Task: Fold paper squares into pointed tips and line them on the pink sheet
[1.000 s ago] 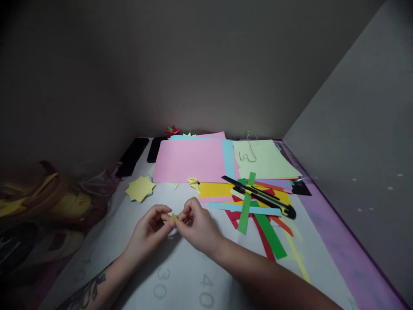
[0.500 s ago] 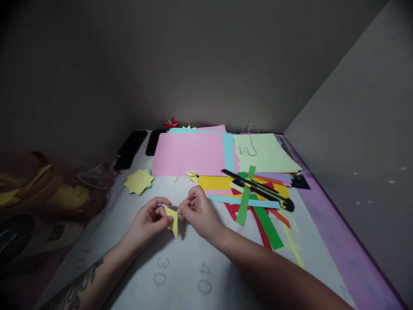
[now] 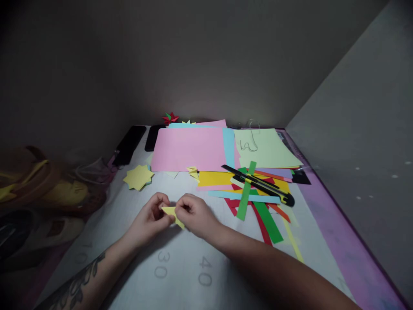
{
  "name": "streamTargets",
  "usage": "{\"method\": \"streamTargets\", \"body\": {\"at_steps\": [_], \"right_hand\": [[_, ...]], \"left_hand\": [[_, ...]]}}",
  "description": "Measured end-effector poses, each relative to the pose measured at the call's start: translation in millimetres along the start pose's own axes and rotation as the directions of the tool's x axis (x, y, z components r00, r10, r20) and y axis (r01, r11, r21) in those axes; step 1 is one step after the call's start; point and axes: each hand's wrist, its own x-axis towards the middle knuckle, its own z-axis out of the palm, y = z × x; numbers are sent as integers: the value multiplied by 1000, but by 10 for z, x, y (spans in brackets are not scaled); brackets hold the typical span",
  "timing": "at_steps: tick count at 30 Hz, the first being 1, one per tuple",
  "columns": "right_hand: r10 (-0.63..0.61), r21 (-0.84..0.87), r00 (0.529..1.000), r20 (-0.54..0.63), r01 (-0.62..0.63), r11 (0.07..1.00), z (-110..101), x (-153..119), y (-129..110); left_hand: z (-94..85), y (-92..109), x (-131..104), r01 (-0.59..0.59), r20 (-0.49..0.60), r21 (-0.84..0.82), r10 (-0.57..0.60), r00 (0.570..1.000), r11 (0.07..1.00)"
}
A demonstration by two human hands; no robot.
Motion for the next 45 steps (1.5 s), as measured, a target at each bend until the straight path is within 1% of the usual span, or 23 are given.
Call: {"method": "streamTargets", "body": {"at_steps": [2, 4, 6, 9, 11, 12, 14, 16, 18, 20, 22, 26, 29, 31, 35, 37, 40, 43, 45], "right_hand": [[-18, 8, 1000, 8, 17, 1000, 11, -3, 4], [-43, 11, 999, 14, 43, 999, 14, -11, 6], [-56, 19, 998, 15, 56, 998, 6, -22, 12], [-53, 34, 998, 15, 52, 998, -25, -36, 37], [-42, 45, 999, -16, 43, 998, -44, -34, 55], [-37, 65, 998, -43, 39, 997, -47, -29, 61], [-28, 119, 997, -78, 37, 992, -39, -15, 60], [-40, 126, 997, -65, 48, 991, -19, -6, 42], [-67, 59, 997, -36, 69, 996, -2, -7, 15], [-102, -16, 994, -34, 102, 995, 3, -17, -8], [-138, -62, 990, -34, 136, 989, -2, -31, -18], [-193, -136, 981, -34, 187, 973, 3, -48, 2], [-216, -168, 976, -30, 208, 963, 25, -53, 21], [-228, -174, 973, -21, 221, 960, 36, -57, 23], [-218, -136, 975, -36, 211, 968, 25, -55, 16], [-166, -89, 984, -68, 160, 983, 2, -39, 28], [-52, -1, 993, -108, 52, 999, -32, -7, 66], [-12, 39, 996, -90, 16, 999, -45, 3, 94], [-41, 50, 998, -55, 44, 998, -42, -10, 94]], "left_hand": [[-15, -5, -6, -44, -45, -34, 43, 998, 998], [-41, -2, -8, -97, -121, -52, 90, 989, 994], [-79, 11, -4, -125, -184, -50, 114, 976, 991], [-144, 39, 17, -172, -299, -52, 149, 943, 984], [-167, 50, 31, -194, -360, -50, 164, 919, 980], [-166, 52, 33, -190, -362, -47, 161, 918, 981], [-139, 46, 27, -159, -316, -36, 140, 938, 987], [-94, 36, 8, -142, -264, -18, 133, 955, 990], [-62, 29, -14, -128, -228, 27, 131, 965, 991], [-60, 30, -29, -110, -202, 97, 128, 971, 989], [-83, 32, -32, -109, -187, 165, 139, 972, 980], [-121, 28, -30, -120, -194, 275, 177, 965, 954], [-103, 27, -46, -124, -197, 378, 210, 958, 918], [-80, 33, -58, -132, -199, 418, 232, 952, 899], [-61, 37, -48, -130, -207, 373, 219, 954, 919], [-76, 26, -26, -115, -188, 329, 184, 965, 937], [-111, -6, 3, -103, -157, 256, 147, 977, 961], [-138, -41, 12, -123, -127, 244, 157, 979, 962], [-146, -54, 12, -120, -132, 263, 160, 978, 957]]}}
